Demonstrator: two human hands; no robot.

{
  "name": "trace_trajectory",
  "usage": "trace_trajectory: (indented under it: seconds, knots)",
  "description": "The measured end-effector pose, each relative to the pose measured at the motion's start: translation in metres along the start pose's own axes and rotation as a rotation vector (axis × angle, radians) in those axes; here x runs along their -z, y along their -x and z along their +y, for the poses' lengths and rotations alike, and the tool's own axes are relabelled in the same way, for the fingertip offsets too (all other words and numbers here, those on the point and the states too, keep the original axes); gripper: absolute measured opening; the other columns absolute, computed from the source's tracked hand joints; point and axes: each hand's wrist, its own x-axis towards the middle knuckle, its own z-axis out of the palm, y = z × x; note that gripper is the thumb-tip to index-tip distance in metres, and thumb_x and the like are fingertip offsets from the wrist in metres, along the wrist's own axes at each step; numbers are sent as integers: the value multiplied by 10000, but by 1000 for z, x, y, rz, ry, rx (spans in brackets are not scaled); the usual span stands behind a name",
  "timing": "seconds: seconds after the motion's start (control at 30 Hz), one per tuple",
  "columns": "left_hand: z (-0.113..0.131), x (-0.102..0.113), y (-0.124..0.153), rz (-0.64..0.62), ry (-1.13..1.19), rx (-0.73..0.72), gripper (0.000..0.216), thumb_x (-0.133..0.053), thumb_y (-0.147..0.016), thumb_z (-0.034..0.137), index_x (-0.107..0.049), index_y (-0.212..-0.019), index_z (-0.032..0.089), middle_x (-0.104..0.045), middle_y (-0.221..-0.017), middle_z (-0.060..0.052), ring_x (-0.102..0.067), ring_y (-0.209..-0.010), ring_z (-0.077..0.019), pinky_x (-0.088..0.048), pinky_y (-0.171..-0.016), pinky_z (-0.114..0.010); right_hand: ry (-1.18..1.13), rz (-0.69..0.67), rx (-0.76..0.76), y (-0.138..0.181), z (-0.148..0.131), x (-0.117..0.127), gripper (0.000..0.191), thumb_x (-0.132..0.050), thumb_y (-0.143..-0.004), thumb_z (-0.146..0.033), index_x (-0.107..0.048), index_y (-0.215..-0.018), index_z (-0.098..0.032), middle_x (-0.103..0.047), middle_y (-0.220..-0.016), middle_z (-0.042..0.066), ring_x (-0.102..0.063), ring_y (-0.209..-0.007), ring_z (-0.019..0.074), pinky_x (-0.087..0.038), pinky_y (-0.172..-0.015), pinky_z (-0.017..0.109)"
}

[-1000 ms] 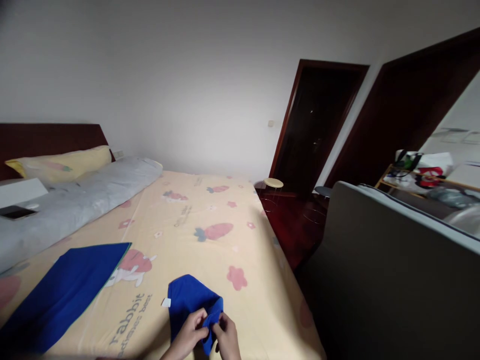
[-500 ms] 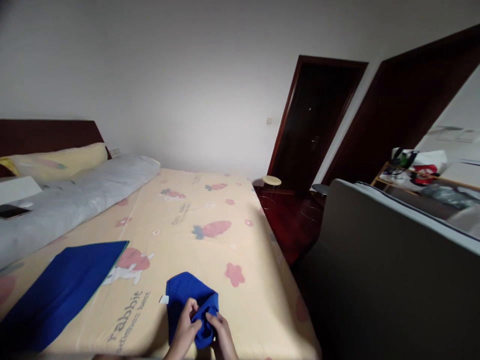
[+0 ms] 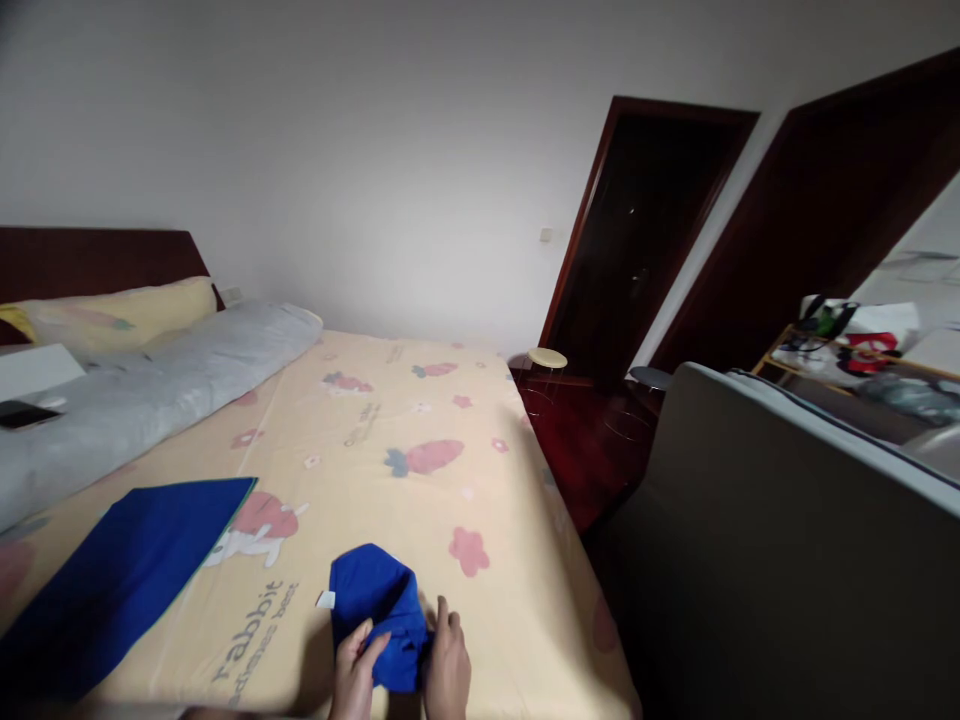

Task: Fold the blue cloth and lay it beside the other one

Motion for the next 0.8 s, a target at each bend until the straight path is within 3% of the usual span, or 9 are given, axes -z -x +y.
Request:
trace_trajectory:
  seconds: [0.1, 0.2, 0.37, 0.47, 0.6, 0.67, 0.8]
  knots:
    - [8, 0, 4, -88, -127, -100, 472, -705, -522, 607, -611, -763, 213, -711, -884, -91, -634, -1012, -330, -493, -938, -414, -154, -195, 36, -5, -11, 0, 172, -538, -617, -249, -595, -776, -220, -650, -825, 66, -600, -852, 243, -423, -788, 335]
    - [25, 7, 4, -231, -301, -225, 318, -665, -620, 523, -574, -729, 238, -664, -747, -39, -638, -819, -261, -509, -849, -377, -287, -378, 22, -8, -22, 5, 168, -610, -568, -283, -580, -711, -201, -628, -702, 16, -584, -737, 197, -441, -713, 302]
    - [34, 21, 4, -295, -445, -213, 333, -782, -442, 347, -640, -732, 262, -687, -874, -72, -612, -979, -299, -475, -914, -341, -561, -478, -65, 3, -28, 8, 331, -742, -563, -386, -554, -755, -192, -589, -689, -33, -533, -675, 133, -417, -689, 264]
    - [28, 19, 6, -382, -502, -184, 272, -757, -508, 453, -607, -571, 236, -638, -690, -52, -609, -835, -270, -487, -798, -335, -444, -363, -78, 11, -25, 2, 347, -748, -535, -404, -517, -697, -203, -541, -613, -53, -478, -607, 123, -388, -626, 256]
    - [26, 10, 5, -439, -419, -160, 573, -599, -613, 732, -468, -426, 207, -418, -456, 25, -442, -538, -148, -392, -550, -290, -244, -182, 2, 9, -16, 5, 224, -637, -618, -408, -587, -612, -190, -594, -583, -8, -521, -638, 164, -400, -646, 280]
    - [31, 9, 2, -337, -317, -144, 623, -572, -580, 808, -485, -450, 204, -390, -439, 42, -386, -481, -123, -341, -486, -278, -281, -120, -39, 3, -10, 14, 245, -642, -602, -434, -638, -619, -190, -654, -622, 20, -572, -684, 197, -433, -681, 297]
    - [46, 23, -4, 30, -131, -177, 609, -599, -563, 811, -535, -480, 211, -409, -398, 42, -410, -421, -131, -363, -447, -279, -456, 67, -218, -9, 0, 34, 389, -666, -529, -555, -665, -674, -194, -699, -672, 52, -631, -745, 251, -488, -661, 331]
